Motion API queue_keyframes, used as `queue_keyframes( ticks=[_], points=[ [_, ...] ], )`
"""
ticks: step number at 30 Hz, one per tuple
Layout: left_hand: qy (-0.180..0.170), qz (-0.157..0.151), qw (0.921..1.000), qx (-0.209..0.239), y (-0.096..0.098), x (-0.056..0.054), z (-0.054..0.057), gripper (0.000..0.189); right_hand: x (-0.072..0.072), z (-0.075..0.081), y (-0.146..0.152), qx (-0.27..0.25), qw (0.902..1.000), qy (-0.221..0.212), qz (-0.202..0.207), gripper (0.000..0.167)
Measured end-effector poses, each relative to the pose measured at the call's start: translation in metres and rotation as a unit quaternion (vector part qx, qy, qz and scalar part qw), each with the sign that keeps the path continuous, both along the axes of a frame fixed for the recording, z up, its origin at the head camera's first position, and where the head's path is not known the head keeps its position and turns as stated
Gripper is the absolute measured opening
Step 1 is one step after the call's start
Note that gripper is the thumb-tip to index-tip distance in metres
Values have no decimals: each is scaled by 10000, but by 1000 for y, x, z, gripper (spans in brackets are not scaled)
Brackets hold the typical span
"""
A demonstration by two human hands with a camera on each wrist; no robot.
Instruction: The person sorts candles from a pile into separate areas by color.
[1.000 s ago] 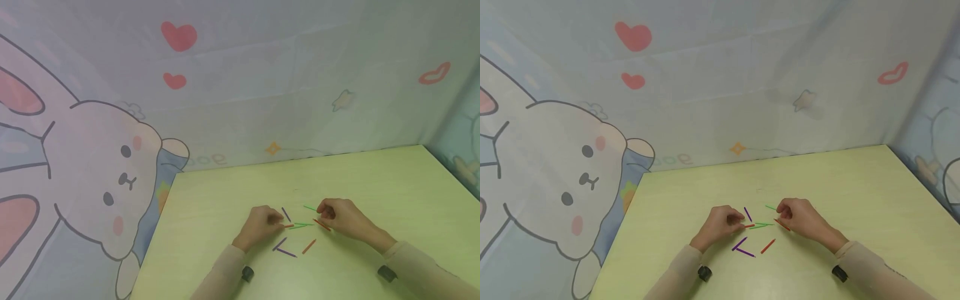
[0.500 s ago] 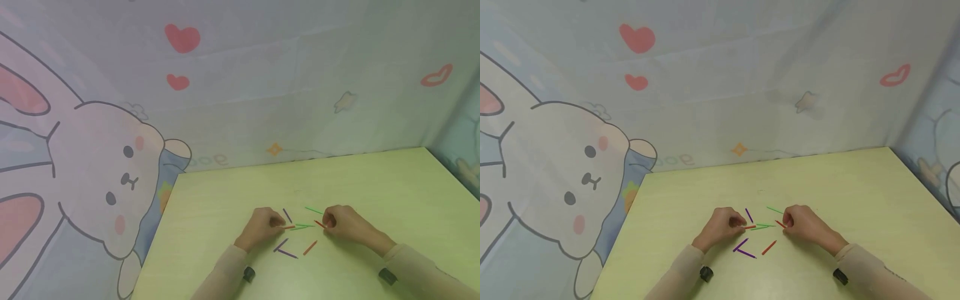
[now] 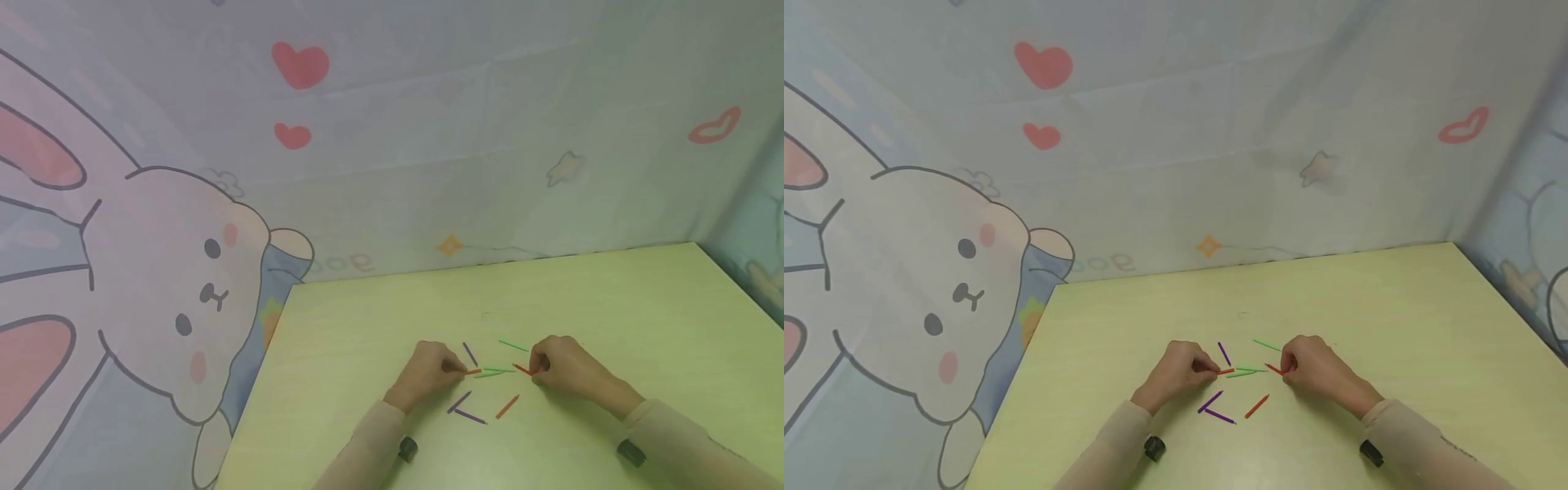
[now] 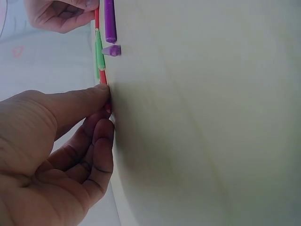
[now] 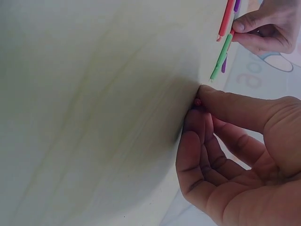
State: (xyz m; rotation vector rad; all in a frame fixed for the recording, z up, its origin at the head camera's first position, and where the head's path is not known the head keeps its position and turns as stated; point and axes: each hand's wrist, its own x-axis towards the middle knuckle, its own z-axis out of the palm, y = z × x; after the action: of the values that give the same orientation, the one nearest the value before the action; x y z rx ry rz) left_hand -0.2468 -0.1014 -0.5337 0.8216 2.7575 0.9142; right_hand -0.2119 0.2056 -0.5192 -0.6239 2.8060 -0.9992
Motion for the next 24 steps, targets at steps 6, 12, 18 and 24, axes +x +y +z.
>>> queue_keyframes(
  ticks=[6, 12, 18, 24],
  points=[
    [221, -102, 9995, -202, 2, 2, 5, 9, 0, 1, 0, 35, 10000, 47, 18, 20],
    [318, -212, 9990, -245, 1, 3, 5, 7, -1, 1, -1, 102, 9999, 100, 17, 19],
    [615, -258, 9975, -229, 0, 2, 10, 6, 0, 1, -1, 108, 9999, 93, 24, 19],
    [676, -15, 9977, -3, -7, -3, 29, 6, 0, 1, 0, 115, 9999, 100, 25, 22]
  ],
)
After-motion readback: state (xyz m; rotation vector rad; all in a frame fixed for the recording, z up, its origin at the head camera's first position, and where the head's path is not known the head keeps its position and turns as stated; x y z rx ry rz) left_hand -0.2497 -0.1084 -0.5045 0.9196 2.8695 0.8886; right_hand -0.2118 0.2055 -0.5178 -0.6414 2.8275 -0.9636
